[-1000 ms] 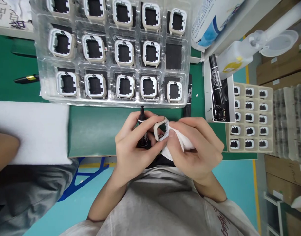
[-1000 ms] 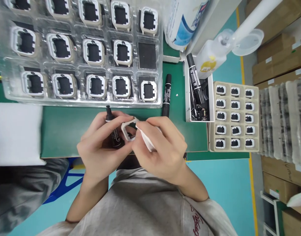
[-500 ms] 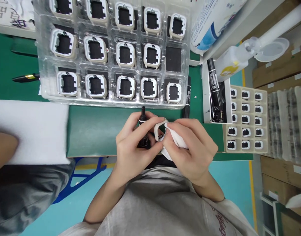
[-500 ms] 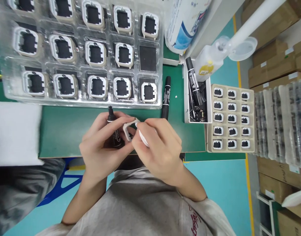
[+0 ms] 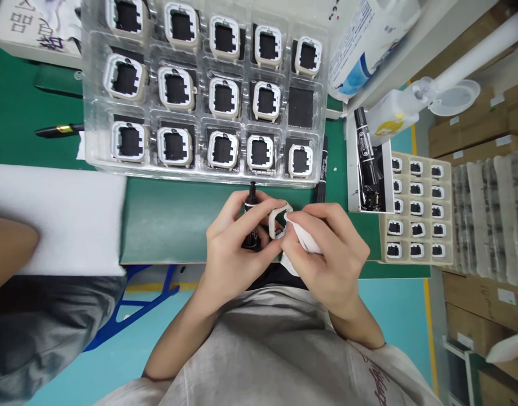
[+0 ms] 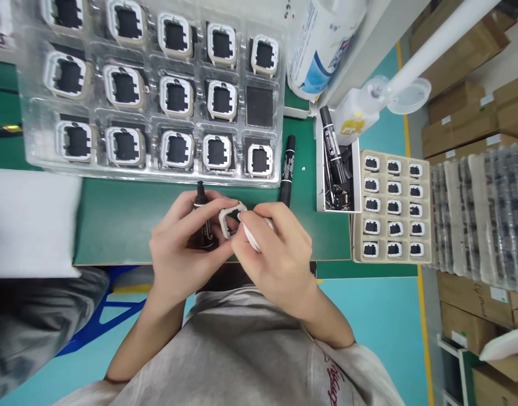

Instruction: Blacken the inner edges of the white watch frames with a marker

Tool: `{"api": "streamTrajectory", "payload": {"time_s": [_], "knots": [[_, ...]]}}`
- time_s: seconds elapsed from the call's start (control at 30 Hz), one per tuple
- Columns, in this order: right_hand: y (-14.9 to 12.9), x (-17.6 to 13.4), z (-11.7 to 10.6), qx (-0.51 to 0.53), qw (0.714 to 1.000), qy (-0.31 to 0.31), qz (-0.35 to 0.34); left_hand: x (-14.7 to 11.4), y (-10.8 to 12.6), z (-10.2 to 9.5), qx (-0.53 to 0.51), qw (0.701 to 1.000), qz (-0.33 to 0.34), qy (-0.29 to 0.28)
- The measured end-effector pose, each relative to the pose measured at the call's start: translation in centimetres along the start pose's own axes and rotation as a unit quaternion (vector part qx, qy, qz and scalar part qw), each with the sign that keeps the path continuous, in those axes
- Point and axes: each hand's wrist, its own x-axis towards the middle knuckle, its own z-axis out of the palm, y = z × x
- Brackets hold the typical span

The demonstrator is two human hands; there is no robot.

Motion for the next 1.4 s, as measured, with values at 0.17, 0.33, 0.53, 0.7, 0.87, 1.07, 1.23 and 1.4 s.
{"api": "streamTrajectory", "payload": {"time_s": [0.17, 0.33, 0.53, 0.7, 0.87, 1.07, 1.23, 1.4], "knots": [[-0.2, -0.1, 0.0, -0.026, 0.999, 0.044, 0.0, 0.0, 0.1, 0.0, 0.005, 1.0, 0.005, 0.004], [-0.2, 0.0, 0.4, -0.034, 0.998, 0.045, -0.009, 0.1, 0.2, 0.1, 0.01, 1.0, 0.01, 0.008], [0.1, 0.0, 0.6, -0.036, 0.998, 0.049, -0.028, 0.1, 0.2, 0.0, 0.017, 1.0, 0.018, 0.008], [0.2, 0.0, 0.6, -0.039, 0.998, 0.038, -0.03, 0.0, 0.1, 0.0, 0.02, 1.0, 0.007, -0.002], [0.4, -0.1, 0.9, -0.049, 0.997, 0.035, -0.048, 0.0, 0.0, -0.1, 0.018, 1.0, 0.01, -0.007], [1.4, -0.4, 0.8, -0.039, 0.996, 0.016, -0.076, 0.0, -0.1, -0.1, 0.018, 1.0, 0.0, -0.011], [1.6, -0.6, 0.4, -0.044, 0.996, 0.004, -0.079, 0.1, -0.1, 0.1, 0.005, 1.0, -0.008, -0.013], [1.5, -0.7, 0.5, -0.043, 0.996, 0.034, -0.066, 0.0, -0.1, 0.0, 0.016, 1.0, -0.009, -0.012]]}}
